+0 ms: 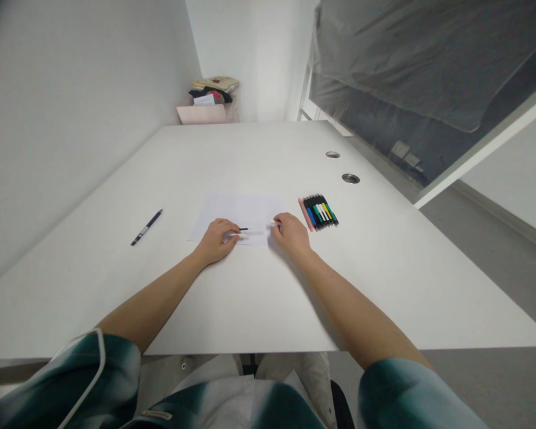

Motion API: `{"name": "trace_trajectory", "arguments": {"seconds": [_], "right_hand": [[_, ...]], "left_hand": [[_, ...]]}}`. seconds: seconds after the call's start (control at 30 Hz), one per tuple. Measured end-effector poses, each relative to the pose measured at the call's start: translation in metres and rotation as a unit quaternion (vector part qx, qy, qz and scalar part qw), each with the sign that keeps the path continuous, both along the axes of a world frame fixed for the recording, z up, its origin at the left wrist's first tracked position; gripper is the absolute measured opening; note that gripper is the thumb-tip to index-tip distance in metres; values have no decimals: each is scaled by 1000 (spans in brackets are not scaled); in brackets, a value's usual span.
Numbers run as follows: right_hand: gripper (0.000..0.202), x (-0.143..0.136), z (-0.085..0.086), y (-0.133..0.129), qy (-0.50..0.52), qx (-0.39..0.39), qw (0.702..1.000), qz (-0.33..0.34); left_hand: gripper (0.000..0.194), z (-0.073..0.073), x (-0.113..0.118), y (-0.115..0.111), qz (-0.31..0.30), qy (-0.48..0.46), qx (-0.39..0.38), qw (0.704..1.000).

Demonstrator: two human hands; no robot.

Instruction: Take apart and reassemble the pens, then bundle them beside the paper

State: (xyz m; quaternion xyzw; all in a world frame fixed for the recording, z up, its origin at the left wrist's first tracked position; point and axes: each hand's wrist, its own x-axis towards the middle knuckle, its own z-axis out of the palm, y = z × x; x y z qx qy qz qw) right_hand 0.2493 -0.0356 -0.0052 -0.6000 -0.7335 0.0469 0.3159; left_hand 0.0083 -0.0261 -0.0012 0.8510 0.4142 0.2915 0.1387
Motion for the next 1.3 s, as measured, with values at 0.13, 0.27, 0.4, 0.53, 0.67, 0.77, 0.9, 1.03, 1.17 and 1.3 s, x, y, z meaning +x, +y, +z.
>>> {"name": "trace_trajectory", "arguments": {"seconds": [0.13, 0.27, 0.4, 0.53, 0.67, 0.77, 0.9, 1.03, 1.17, 1.3], "right_hand": [[39, -4, -11, 4, 8, -1, 996, 94], [44, -8, -16, 5, 19, -18, 991, 128], [39, -6, -16, 5, 18, -34, 991, 128], [38, -5, -14, 5, 10, -19, 990, 138], [37, -6, -11, 3, 2, -19, 991, 136], [37, -6, -9, 2, 0, -26, 990, 135], [37, -7, -9, 1, 3, -35, 990, 133], [38, -6, -8, 1, 3, -35, 991, 129], [39, 0, -7, 2, 3, -25, 994, 103], [37, 9, -7, 7, 0, -21, 998, 58]], "left_hand": [[14, 0, 0, 1, -33, 9, -18, 999], [17, -5, -1, 2, -45, 4, -32, 998], [17, -7, -1, 4, -49, -8, -36, 998], [14, -5, -2, 5, -2, -43, -11, 999], [16, -4, -3, 7, 88, -19, -11, 996], [18, -6, -3, 10, 102, 16, -28, 994], [20, -8, -3, 10, 105, 30, -39, 993], [21, -6, -1, 8, 105, 20, -38, 993], [21, -2, -6, 8, 127, -3, -7, 992], [24, -1, -17, 13, 185, 22, 22, 982]]}}
